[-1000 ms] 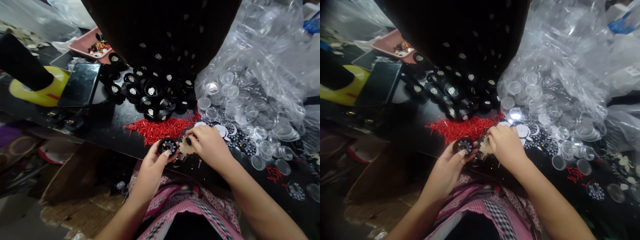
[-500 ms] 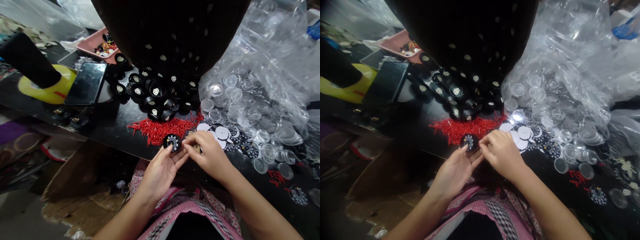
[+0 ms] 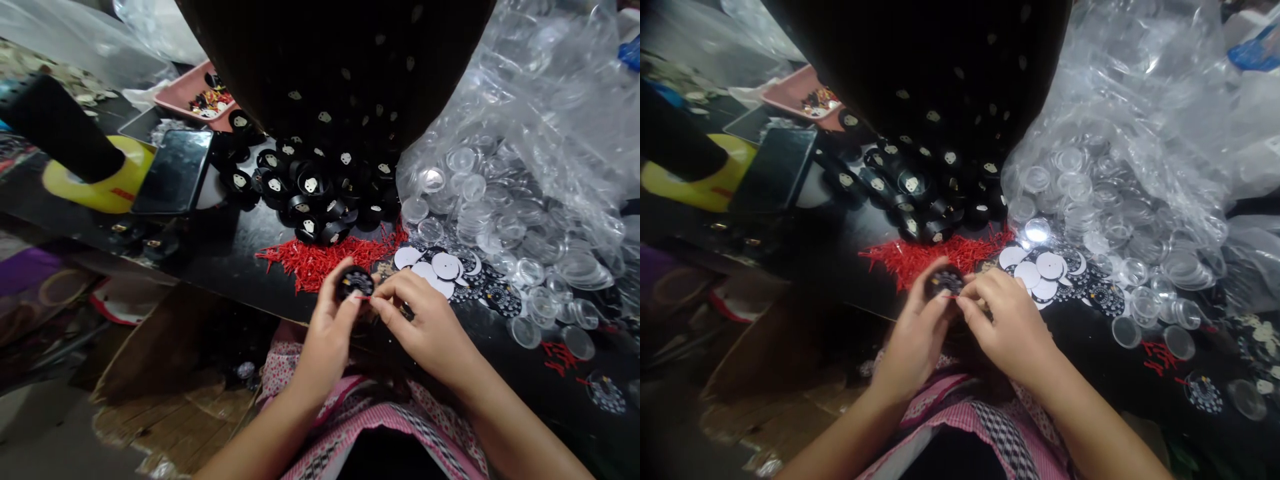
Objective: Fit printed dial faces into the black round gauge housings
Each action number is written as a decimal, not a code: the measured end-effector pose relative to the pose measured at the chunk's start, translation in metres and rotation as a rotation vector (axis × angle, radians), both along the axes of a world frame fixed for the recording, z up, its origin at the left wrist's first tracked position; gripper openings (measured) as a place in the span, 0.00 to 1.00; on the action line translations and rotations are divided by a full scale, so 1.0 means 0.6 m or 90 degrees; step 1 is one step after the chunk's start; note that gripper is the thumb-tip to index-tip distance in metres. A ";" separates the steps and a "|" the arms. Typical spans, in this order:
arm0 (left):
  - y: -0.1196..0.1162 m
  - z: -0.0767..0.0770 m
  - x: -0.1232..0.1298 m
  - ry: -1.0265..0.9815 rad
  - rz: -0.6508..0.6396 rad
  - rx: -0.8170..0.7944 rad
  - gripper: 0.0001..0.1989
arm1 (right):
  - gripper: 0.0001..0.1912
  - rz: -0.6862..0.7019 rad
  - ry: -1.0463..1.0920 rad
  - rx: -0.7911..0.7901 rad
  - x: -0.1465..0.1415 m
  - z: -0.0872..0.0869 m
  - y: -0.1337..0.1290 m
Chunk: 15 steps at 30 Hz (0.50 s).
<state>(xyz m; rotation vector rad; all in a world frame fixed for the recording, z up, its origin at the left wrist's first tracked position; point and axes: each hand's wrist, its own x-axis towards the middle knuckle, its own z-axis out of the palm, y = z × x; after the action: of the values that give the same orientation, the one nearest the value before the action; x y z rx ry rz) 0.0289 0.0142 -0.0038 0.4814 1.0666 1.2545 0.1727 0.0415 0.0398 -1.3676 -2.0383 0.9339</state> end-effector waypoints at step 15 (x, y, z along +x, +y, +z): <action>-0.005 0.013 0.006 0.054 -0.083 0.039 0.11 | 0.08 -0.045 0.058 -0.040 0.005 0.000 -0.005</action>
<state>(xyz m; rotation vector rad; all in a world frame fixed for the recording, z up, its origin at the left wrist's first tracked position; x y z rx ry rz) 0.0326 0.0110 0.0038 0.6456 1.0526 1.1618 0.1757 0.0387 0.0396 -1.3951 -1.8960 1.0174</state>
